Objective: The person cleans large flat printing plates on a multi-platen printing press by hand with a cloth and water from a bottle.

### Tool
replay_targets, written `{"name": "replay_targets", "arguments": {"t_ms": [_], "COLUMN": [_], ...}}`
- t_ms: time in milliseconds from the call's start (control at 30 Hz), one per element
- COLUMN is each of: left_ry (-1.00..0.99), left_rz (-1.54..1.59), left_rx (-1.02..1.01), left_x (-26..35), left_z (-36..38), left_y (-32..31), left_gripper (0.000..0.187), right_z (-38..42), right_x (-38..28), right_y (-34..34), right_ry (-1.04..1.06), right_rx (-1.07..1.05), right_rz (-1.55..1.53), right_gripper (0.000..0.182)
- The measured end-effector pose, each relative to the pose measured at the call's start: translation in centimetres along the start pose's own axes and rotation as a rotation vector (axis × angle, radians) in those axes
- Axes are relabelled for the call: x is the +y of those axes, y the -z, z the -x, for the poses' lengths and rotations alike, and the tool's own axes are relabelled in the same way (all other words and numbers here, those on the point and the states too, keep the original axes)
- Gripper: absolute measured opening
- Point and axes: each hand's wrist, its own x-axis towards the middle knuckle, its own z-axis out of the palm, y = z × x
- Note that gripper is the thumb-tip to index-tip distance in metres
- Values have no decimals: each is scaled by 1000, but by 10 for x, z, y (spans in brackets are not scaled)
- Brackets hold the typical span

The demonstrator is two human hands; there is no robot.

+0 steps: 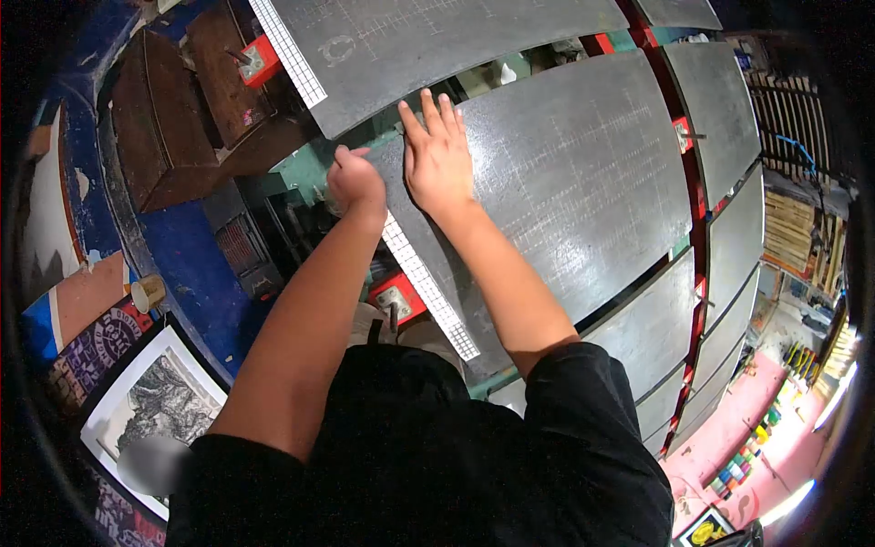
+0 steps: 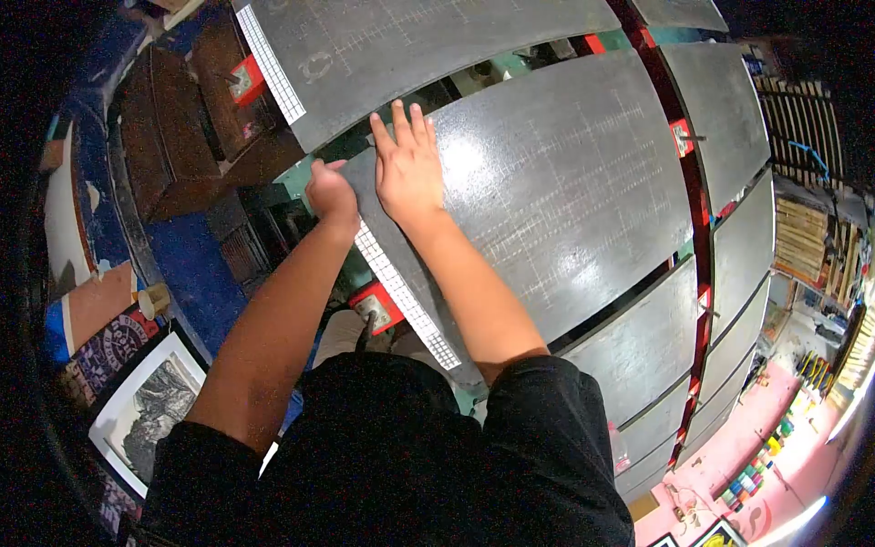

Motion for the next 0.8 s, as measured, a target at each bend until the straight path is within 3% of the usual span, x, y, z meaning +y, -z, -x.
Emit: {"name": "replay_targets", "arguments": {"t_ms": [67,133,167,200,233,267,300,533,600,667,733,800], "left_ry": [-41,280,379,384,115,-150,-275,45,19,338,353,140], "left_rz": [129,504,517,525,402,273,248,750,688,757,787,591], "left_rx": [-27,-274,-406,-407,-363,-309,-300,-381,-403,-545,-508,-278], "left_x": [-26,-39,-22,-25,-28,-30,-26,-15,-20,-10,-17,-17], "left_z": [-21,-34,-25,-23,-23,-23,-18,-6,-14,-9,-11,-8], "left_y": [-7,-8,5,6,4,3,7,9,7,18,9,4], "left_gripper": [55,50,43,43,41,39,37,33,39,47,54,56], "right_z": [43,122,159,193,219,213,205,15,28,82,147,169], "right_x": [-12,-26,-30,-34,-34,-36,-39,-42,-43,-51,-44,-43], "right_y": [15,39,53,64,65,62,60,-13,-7,25,46,58], "right_ry": [17,43,45,-32,-55,-47,-54,83,70,53,27,19], "right_rx": [-76,-219,-283,-321,-302,-305,-298,-21,-48,-238,-319,-357], "right_rz": [-6,-29,-5,9,22,23,39,58,33,35,73,96], "right_gripper": [57,59,61,63,66,66,66,54,55,57,60,61]}}
